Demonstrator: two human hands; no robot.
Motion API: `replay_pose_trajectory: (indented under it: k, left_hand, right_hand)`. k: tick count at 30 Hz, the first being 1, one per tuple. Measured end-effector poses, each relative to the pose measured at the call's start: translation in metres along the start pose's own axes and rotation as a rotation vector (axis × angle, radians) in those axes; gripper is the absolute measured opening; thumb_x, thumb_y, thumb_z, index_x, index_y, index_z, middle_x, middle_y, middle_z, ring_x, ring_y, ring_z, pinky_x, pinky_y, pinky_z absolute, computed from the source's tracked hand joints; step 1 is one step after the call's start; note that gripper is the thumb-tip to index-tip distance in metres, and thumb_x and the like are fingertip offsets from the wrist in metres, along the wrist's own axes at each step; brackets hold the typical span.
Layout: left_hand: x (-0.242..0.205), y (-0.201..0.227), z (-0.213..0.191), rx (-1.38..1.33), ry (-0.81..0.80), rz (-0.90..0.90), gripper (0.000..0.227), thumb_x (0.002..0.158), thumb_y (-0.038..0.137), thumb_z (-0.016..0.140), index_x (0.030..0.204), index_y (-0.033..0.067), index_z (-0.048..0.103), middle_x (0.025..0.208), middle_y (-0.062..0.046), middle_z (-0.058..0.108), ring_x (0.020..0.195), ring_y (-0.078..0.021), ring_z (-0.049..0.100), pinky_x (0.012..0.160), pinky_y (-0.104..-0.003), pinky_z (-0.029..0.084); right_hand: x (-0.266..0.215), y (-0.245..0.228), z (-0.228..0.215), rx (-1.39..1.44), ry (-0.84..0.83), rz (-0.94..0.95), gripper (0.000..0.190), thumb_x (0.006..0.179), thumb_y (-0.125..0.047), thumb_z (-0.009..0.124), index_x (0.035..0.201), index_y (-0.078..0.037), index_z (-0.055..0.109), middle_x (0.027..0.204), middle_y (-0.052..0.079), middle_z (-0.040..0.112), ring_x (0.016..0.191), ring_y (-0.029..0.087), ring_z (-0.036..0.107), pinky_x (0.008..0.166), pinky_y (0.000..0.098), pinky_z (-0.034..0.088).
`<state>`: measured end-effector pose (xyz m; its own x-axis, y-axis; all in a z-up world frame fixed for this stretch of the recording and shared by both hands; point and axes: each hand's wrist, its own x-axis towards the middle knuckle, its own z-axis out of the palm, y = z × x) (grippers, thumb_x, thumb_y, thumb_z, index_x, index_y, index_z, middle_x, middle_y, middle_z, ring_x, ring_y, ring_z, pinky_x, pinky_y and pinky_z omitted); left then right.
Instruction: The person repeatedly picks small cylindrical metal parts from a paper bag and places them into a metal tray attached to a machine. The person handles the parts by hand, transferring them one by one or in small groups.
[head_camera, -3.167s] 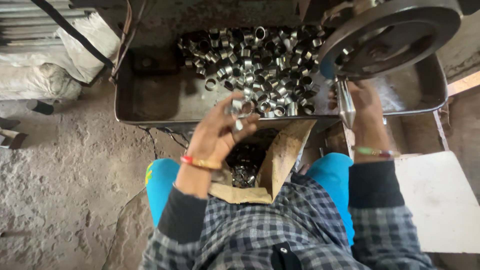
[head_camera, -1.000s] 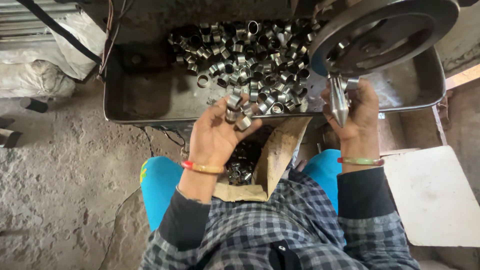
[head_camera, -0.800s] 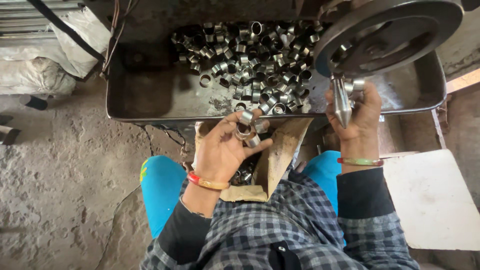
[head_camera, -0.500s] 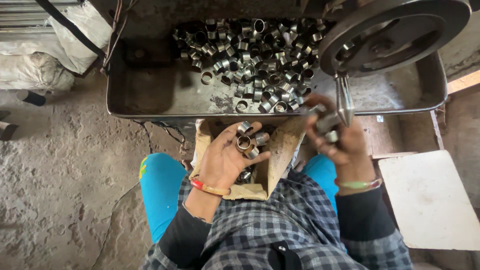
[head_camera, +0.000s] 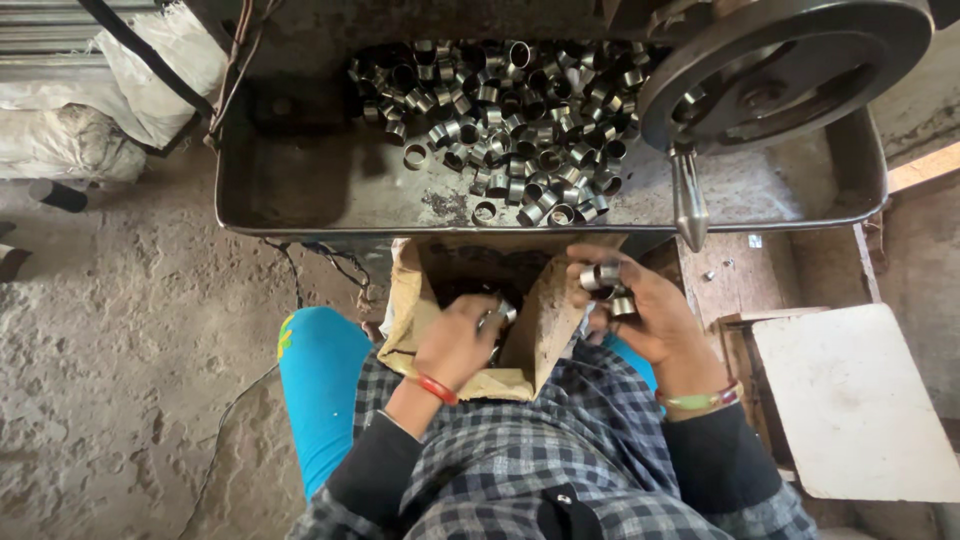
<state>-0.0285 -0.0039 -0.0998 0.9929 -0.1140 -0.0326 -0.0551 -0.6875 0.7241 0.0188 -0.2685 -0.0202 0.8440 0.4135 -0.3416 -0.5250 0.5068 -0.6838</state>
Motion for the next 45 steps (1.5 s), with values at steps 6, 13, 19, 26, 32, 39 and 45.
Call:
replay_pose_trajectory:
  k: [6, 13, 19, 26, 32, 39, 45]
  left_hand:
    - [-0.015, -0.010, 0.010, 0.306, -0.192, 0.011, 0.026, 0.083, 0.002, 0.058, 0.107, 0.0078, 0.067, 0.097, -0.018, 0.071, 0.089, -0.0399, 0.070, 0.077, -0.051, 0.057]
    - [0.000, 0.012, -0.004, 0.284, -0.023, 0.075, 0.026, 0.082, -0.003, 0.056, 0.106, 0.0025, 0.065, 0.101, -0.024, 0.064, 0.079, -0.0412, 0.069, 0.067, -0.050, 0.057]
    - [-0.001, 0.032, -0.016, 0.506, -0.215, 0.034, 0.018, 0.084, 0.004, 0.060, 0.101, 0.0015, 0.065, 0.094, -0.021, 0.069, 0.082, -0.0393, 0.072, 0.068, -0.049, 0.059]
    - [0.011, 0.085, -0.058, 0.370, -0.016, 0.191, 0.011, 0.095, 0.014, 0.059, 0.098, 0.0065, 0.066, 0.079, -0.013, 0.070, 0.071, -0.0360, 0.071, 0.058, -0.048, 0.056]
    - [0.067, 0.117, -0.081, 0.231, 0.280, 0.457, 0.014, 0.097, 0.018, 0.065, 0.107, 0.0092, 0.069, 0.101, -0.010, 0.067, 0.097, -0.0304, 0.065, 0.078, -0.043, 0.057]
    - [0.150, 0.122, -0.040, 0.221, -0.028, 0.315, 0.062, 0.077, 0.050, 0.081, 0.124, 0.0118, 0.064, 0.118, -0.025, 0.058, 0.105, -0.0476, 0.058, 0.087, -0.053, 0.053]
    - [0.174, 0.097, -0.023, 0.277, -0.177, 0.213, 0.052, 0.085, 0.048, 0.076, 0.120, 0.0128, 0.063, 0.119, -0.022, 0.061, 0.110, -0.0443, 0.060, 0.093, -0.052, 0.053]
  right_hand:
    - [-0.008, 0.033, -0.033, -0.016, 0.326, 0.104, 0.046, 0.095, -0.009, 0.046, 0.139, 0.002, 0.055, 0.122, 0.016, 0.068, 0.109, 0.032, 0.069, 0.084, 0.0429, 0.061]
    - [-0.013, 0.057, -0.056, 0.159, 0.320, 0.038, 0.048, 0.084, 0.001, 0.045, 0.130, 0.000, 0.059, 0.117, 0.014, 0.067, 0.116, 0.037, 0.064, 0.103, 0.0596, 0.051]
    - [-0.017, 0.052, -0.048, 0.254, 0.225, -0.048, 0.043, 0.090, -0.017, 0.054, 0.126, 0.006, 0.060, 0.120, 0.023, 0.067, 0.120, 0.041, 0.064, 0.107, 0.0625, 0.049]
    - [-0.022, 0.042, 0.002, 0.300, 0.350, 0.002, 0.063, 0.096, -0.041, 0.052, 0.137, 0.007, 0.054, 0.134, 0.020, 0.063, 0.125, 0.043, 0.061, 0.107, 0.0642, 0.046]
    - [-0.025, 0.041, 0.027, 0.333, 0.291, 0.038, 0.071, 0.099, -0.050, 0.048, 0.143, 0.005, 0.049, 0.138, 0.025, 0.057, 0.131, 0.049, 0.053, 0.106, 0.0719, 0.042]
    - [-0.028, 0.052, 0.025, 0.415, 0.098, 0.039, 0.073, 0.099, -0.057, 0.046, 0.140, 0.003, 0.049, 0.145, 0.026, 0.054, 0.137, 0.051, 0.047, 0.105, 0.0780, 0.038]
    - [-0.027, 0.066, 0.013, 0.382, 0.032, 0.062, 0.077, 0.101, -0.060, 0.042, 0.142, 0.005, 0.049, 0.144, 0.028, 0.053, 0.135, 0.048, 0.051, 0.103, 0.0699, 0.046]
